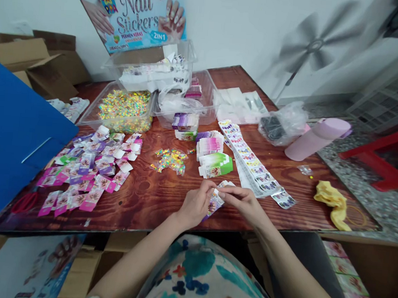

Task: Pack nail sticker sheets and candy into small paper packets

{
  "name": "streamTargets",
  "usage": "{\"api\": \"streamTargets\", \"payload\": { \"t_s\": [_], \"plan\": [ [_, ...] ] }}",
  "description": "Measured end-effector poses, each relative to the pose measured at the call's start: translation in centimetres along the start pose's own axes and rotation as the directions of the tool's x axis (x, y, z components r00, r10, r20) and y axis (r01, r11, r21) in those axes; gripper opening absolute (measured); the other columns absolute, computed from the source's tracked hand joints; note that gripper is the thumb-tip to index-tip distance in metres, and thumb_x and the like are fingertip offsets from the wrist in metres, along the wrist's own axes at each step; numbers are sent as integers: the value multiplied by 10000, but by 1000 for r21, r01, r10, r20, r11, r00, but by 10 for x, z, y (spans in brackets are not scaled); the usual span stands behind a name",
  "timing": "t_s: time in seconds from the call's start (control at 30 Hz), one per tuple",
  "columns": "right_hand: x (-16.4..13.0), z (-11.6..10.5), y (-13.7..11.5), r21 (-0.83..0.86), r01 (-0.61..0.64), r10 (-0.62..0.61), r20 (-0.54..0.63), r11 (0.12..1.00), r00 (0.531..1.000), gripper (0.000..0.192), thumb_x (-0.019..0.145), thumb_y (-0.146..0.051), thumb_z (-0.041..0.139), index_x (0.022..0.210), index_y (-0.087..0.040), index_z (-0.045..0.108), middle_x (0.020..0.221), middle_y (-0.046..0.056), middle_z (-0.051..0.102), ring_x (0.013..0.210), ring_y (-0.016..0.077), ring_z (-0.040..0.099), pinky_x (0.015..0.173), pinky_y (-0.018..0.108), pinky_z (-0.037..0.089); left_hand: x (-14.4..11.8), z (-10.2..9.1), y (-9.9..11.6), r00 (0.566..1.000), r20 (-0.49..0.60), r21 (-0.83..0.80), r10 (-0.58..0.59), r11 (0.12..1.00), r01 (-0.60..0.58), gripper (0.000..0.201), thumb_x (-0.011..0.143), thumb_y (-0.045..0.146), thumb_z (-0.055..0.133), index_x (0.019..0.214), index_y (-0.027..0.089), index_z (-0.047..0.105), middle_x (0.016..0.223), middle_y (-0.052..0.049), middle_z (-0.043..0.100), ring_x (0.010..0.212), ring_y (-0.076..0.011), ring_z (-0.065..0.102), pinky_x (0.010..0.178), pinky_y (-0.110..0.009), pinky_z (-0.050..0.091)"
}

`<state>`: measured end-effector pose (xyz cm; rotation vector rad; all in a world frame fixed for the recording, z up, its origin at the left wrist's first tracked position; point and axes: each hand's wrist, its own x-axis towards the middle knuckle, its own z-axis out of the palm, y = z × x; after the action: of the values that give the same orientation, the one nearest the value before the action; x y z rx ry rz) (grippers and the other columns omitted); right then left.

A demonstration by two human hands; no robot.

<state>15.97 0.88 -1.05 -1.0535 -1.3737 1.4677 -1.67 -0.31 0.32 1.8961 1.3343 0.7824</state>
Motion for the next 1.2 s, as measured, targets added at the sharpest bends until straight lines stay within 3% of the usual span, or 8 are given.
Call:
{"api": "streamTargets", "payload": {
  "t_s": [0.23, 0.43, 0.6, 0.73, 0.83, 1.03, 1.13, 1.2],
  "plan": [
    [1, -7, -7, -191, 196, -172, 135, 962, 976, 249, 843, -382, 659, 993, -221, 775, 847, 58, 731, 791, 195, 647, 725, 313, 526, -2, 2, -1, 999, 2, 20, -38, 999, 38, 222, 987, 326, 287, 1085, 231, 463, 775, 11, 597, 643, -154, 580, 635, -262, 394],
    [0, -11, -2, -221, 185, -162, 121, 957, 979, 250, 822, -389, 675, 965, -214, 781, 800, 52, 743, 715, 187, 659, 647, 294, 535, -6, 6, -5, 1000, 13, 18, -7, 1000, 7, 226, 984, 332, 299, 1101, 245, 472, 856, 0, 626, 721, -153, 610, 687, -259, 420],
    [2, -11, -2, -255, 267, -220, 200, 929, 955, 233, 848, -373, 654, 993, -237, 776, 892, 62, 761, 803, 206, 685, 756, 326, 539, -10, 8, -8, 998, 14, 4, -60, 998, 60, 232, 985, 335, 301, 1102, 236, 476, 764, 16, 594, 683, -155, 599, 659, -257, 415],
    [0, -1, -7, -244, 268, -206, 250, 932, 946, 286, 880, -392, 621, 1100, -252, 738, 945, 62, 738, 850, 203, 662, 783, 335, 522, -16, 7, -5, 984, -116, -118, -136, 985, 123, 229, 992, 344, 296, 1049, 226, 483, 806, 5, 611, 714, -150, 603, 688, -260, 428],
    [-4, 16, -7, -190, 226, -188, 199, 955, 962, 314, 875, -397, 633, 1150, -268, 712, 951, 49, 713, 859, 192, 639, 784, 329, 510, -23, 2, -3, 958, -229, -198, -173, 972, 128, 229, 996, 336, 294, 1051, 220, 484, 891, -15, 632, 791, -148, 616, 734, -261, 443],
    [-9, 54, -4, -106, 230, -215, 142, 967, 966, 273, 912, -367, 585, 1139, -291, 715, 973, 47, 686, 889, 191, 632, 792, 329, 505, -42, -10, -4, 944, -284, -196, -169, 974, 116, 246, 992, 317, 293, 1063, 215, 506, 960, -35, 646, 876, -155, 628, 788, -260, 458],
    [-7, 58, -3, -181, 278, -239, 213, 943, 947, 316, 932, -365, 547, 1214, -291, 668, 998, 51, 685, 896, 194, 636, 804, 332, 509, -48, -17, -7, 932, -299, -223, -206, 965, 141, 271, 994, 356, 299, 1039, 213, 525, 905, -20, 640, 812, -144, 616, 747, -248, 458],
    [-7, 51, -2, -312, 298, -249, 189, 902, 950, 386, 931, -386, 538, 1300, -286, 597, 1042, 62, 684, 922, 214, 636, 833, 356, 504, -50, -33, -15, 901, -349, -235, -257, 955, 181, 301, 994, 398, 301, 1006, 209, 535, 819, -1, 615, 716, -131, 589, 678, -238, 451]
  ]
}}
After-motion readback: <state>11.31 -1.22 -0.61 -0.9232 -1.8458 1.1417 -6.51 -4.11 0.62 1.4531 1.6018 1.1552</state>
